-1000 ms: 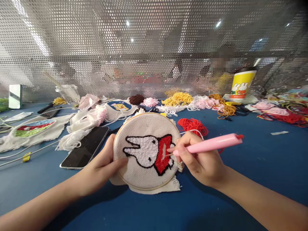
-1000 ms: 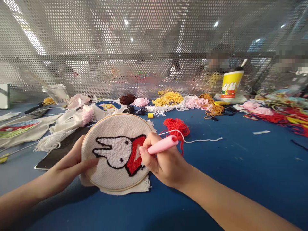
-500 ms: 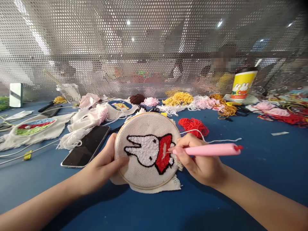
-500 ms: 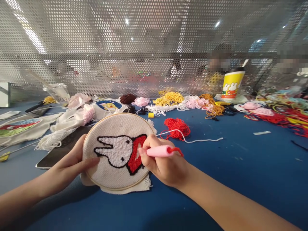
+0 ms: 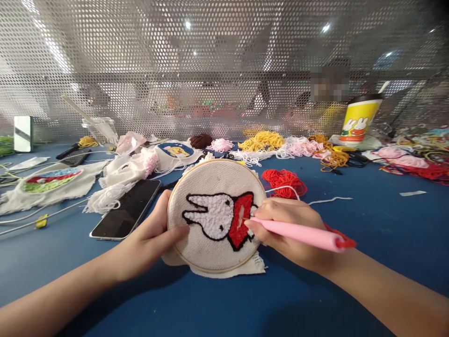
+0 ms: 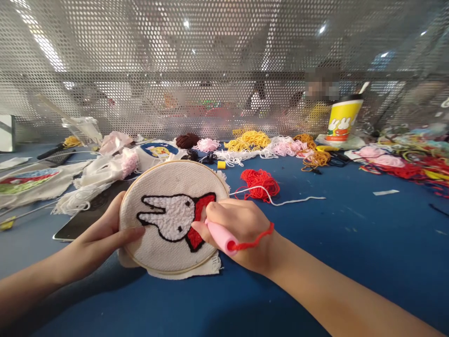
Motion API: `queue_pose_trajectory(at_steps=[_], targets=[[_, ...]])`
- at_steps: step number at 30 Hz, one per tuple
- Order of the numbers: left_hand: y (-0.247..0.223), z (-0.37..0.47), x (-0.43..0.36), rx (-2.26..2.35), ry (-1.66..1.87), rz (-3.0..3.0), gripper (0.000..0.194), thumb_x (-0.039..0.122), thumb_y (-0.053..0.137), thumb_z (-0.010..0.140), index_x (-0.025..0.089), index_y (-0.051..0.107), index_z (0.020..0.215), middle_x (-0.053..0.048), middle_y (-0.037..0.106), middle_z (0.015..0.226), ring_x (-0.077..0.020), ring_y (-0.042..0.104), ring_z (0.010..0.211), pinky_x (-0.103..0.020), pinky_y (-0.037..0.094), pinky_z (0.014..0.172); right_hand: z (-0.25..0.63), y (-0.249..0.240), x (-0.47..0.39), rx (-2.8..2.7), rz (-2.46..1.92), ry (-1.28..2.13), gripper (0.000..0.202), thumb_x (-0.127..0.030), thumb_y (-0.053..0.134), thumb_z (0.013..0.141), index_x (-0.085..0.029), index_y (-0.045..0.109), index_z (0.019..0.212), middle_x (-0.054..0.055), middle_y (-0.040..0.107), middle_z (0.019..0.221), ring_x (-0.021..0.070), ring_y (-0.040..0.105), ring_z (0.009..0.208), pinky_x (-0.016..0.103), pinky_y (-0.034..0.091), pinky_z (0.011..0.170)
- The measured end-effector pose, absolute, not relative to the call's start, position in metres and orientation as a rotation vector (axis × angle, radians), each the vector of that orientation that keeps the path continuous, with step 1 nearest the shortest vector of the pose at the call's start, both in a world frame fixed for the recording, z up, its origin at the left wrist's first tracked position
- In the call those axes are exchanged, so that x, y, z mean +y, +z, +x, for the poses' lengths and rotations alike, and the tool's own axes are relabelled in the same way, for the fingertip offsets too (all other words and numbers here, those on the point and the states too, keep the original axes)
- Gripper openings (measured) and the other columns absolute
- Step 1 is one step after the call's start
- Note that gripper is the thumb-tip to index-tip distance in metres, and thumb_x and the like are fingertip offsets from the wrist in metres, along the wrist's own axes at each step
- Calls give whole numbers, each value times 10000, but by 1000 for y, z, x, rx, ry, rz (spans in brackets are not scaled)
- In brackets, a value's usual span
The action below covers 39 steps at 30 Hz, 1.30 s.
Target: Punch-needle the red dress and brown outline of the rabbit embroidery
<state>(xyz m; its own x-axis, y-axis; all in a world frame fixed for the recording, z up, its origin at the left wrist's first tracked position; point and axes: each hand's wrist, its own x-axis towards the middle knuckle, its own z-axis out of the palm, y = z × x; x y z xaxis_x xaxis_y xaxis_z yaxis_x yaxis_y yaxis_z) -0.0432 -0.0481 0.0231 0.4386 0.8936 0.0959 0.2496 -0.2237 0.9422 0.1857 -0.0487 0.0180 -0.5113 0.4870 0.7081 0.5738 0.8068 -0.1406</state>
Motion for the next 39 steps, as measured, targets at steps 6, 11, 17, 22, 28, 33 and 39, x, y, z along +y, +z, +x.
queue_pose_trajectory(at_steps=[6, 11, 17, 22, 28, 33, 39], targets=[[25, -44, -50, 1021, 809, 1750, 347, 264, 451, 782, 288, 331, 1107, 55, 508, 982, -145, 461, 974, -204, 442, 778, 184, 21, -50, -2230, -773, -201, 211, -128, 457, 768, -170, 385, 574, -36, 410, 491, 68, 374, 461, 202, 331, 482], [25, -46, -49, 1051, 775, 1743, 432, 280, 461, 777, 309, 270, 1162, 47, 497, 997, -157, 455, 984, -232, 435, 801, 183, 22, -51, -2290, -868, -104, 249, -239, 454, 798, -175, 378, 569, -38, 419, 471, 77, 382, 442, 213, 330, 458], [24, -43, -48, 1006, 803, 1636, 424, 268, 448, 781, 289, 269, 1165, 22, 483, 1116, -192, 430, 1061, -266, 421, 832, 181, 15, -48, -2330, -756, -151, 202, -131, 442, 757, -175, 369, 574, -32, 390, 491, 84, 346, 458, 219, 317, 458], [27, -42, -50, 1008, 800, 1634, 420, 273, 447, 783, 297, 278, 1167, 27, 455, 1175, -200, 392, 1108, -257, 392, 870, 178, 16, -50, -2235, -778, -346, 264, -152, 456, 754, -185, 340, 519, -43, 332, 419, 87, 288, 400, 246, 274, 414], [28, -44, -52, 1031, 771, 1615, 433, 291, 423, 790, 295, 244, 1184, 11, 479, 1137, -214, 414, 1090, -294, 397, 870, 175, 10, -55, -2271, -818, -396, 226, -127, 424, 770, -157, 425, 546, -8, 402, 463, 103, 354, 448, 242, 324, 449], [31, -42, -52, 1024, 759, 1643, 439, 305, 423, 783, 296, 250, 1186, 0, 434, 1196, -243, 349, 1149, -332, 356, 911, 171, 6, -55, -2314, -871, -362, 211, -74, 403, 754, -126, 495, 571, 44, 471, 534, 134, 416, 523, 268, 396, 495], [31, -41, -54, 1009, 778, 1608, 434, 300, 421, 790, 274, 247, 1187, -1, 446, 1182, -215, 361, 1135, -296, 346, 917, 169, 9, -53, -2255, -819, -495, 258, -42, 383, 742, -132, 542, 560, 39, 450, 507, 138, 400, 536, 322, 428, 582]])
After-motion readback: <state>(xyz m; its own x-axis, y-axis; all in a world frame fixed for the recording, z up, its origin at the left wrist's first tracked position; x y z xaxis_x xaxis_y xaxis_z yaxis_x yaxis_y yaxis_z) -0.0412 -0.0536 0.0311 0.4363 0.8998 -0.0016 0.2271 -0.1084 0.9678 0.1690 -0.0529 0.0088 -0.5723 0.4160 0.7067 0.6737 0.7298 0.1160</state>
